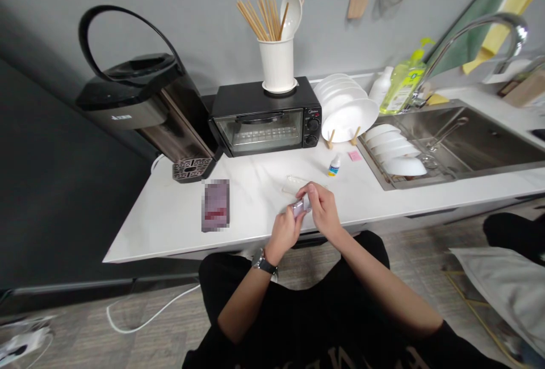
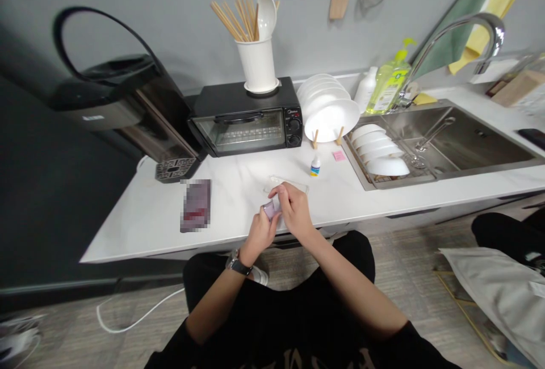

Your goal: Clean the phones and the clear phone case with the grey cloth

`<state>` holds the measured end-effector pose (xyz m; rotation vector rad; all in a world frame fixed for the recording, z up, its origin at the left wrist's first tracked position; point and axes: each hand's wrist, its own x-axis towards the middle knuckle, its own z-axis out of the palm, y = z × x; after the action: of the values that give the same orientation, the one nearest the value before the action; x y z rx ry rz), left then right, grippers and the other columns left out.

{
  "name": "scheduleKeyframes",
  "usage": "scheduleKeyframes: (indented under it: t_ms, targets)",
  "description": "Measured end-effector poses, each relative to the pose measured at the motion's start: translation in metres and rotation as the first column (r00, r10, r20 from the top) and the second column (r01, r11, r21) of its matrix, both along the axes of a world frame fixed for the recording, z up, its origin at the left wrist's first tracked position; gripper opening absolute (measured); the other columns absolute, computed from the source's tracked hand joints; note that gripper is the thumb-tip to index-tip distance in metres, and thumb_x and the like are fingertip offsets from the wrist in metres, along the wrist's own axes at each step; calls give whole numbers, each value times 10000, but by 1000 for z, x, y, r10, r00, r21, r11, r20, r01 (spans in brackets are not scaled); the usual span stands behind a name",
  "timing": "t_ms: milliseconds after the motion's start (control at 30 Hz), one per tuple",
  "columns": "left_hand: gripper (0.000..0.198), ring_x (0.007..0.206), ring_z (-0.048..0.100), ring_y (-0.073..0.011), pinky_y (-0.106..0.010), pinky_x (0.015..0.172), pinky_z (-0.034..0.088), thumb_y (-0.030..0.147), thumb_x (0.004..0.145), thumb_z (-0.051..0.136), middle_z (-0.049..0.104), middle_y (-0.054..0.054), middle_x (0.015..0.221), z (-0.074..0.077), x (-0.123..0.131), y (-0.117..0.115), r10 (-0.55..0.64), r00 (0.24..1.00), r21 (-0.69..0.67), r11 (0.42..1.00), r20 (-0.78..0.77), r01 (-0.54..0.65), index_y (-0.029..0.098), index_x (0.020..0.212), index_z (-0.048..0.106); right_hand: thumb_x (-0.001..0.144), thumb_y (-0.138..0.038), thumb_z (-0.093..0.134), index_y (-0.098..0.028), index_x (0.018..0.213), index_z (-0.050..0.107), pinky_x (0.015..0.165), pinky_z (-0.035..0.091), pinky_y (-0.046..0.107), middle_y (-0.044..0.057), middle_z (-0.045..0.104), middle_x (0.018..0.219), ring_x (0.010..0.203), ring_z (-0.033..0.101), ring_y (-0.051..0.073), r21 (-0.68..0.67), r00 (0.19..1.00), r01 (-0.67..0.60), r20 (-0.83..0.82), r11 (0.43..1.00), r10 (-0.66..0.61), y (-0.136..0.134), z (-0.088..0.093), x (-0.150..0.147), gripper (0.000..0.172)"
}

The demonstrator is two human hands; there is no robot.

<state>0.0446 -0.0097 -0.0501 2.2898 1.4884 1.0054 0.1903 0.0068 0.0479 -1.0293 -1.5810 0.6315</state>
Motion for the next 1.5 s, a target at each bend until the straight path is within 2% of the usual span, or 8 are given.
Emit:
scheduleKeyframes:
  t_ms: [133,333,500,633,933,1100,1267,1500]
  targets:
    - [272,657,698,-260,-344,589,527,314,1049,403,706,-120,765,-3,-2,4,-20,997,26,999,-78,22,107,1100,572,1112,-328,367,-210,968,736,810,476,350,59,699,911,888,629,210,163,966,-67,258,984,24,-2,11,-3,414]
    - [282,850,720,-292,-428,757,585,225,1008,362,722,-142,855,-6,-4,8,-97,985,96,989,-142,112,120,1047,620,1073,-310,503,-190,919,724,820,421,383,51,680,856,838,575,220,337,653,-362,757,869,-21,5,27,1,294]
    - [342,672,711,-280,-362,586,533,330,1079,345,724,-163,816,2,-1,1,-23,996,81,996,-89,30,78,1142,567,1117,-393,334,-189,887,719,739,461,331,61,695,838,783,631,194,93,951,-135,293,986,102,7,9,9,493]
    - [313,670,724,-270,-333,573,517,381,1081,387,730,-147,813,4,0,0,-4,999,51,999,-48,7,118,1117,552,1120,-444,282,-205,844,728,685,490,311,29,677,725,703,655,184,-135,990,-68,-134,989,50,3,-2,1,577]
    - [280,623,684,-257,-361,581,535,280,1035,356,697,-130,719,-4,-4,7,-61,983,75,994,-175,75,147,958,590,1069,-337,516,-206,958,763,785,425,384,55,712,837,834,592,219,357,749,-263,661,896,-44,1,16,0,301]
    - [309,597,690,-256,-329,547,503,327,1074,333,694,-115,707,2,-2,3,-18,991,66,997,-135,27,116,1081,559,1105,-408,385,-200,956,761,794,489,351,74,733,915,860,642,204,159,974,-85,220,984,48,2,7,-3,455]
    - [286,651,713,-254,-315,565,502,391,1079,374,717,-122,802,3,-1,0,2,1000,7,1000,-18,-2,150,1119,522,1098,-540,308,-202,945,765,672,525,316,50,701,771,717,672,189,-138,983,-69,-179,988,44,2,2,-9,588]
    - [270,890,712,-325,-442,772,568,204,967,456,723,-193,921,-7,-3,8,-77,997,14,997,2,77,94,1188,565,1066,-286,514,-236,976,764,1073,422,462,59,738,942,992,631,247,338,782,-156,616,928,-93,-4,18,-15,270]
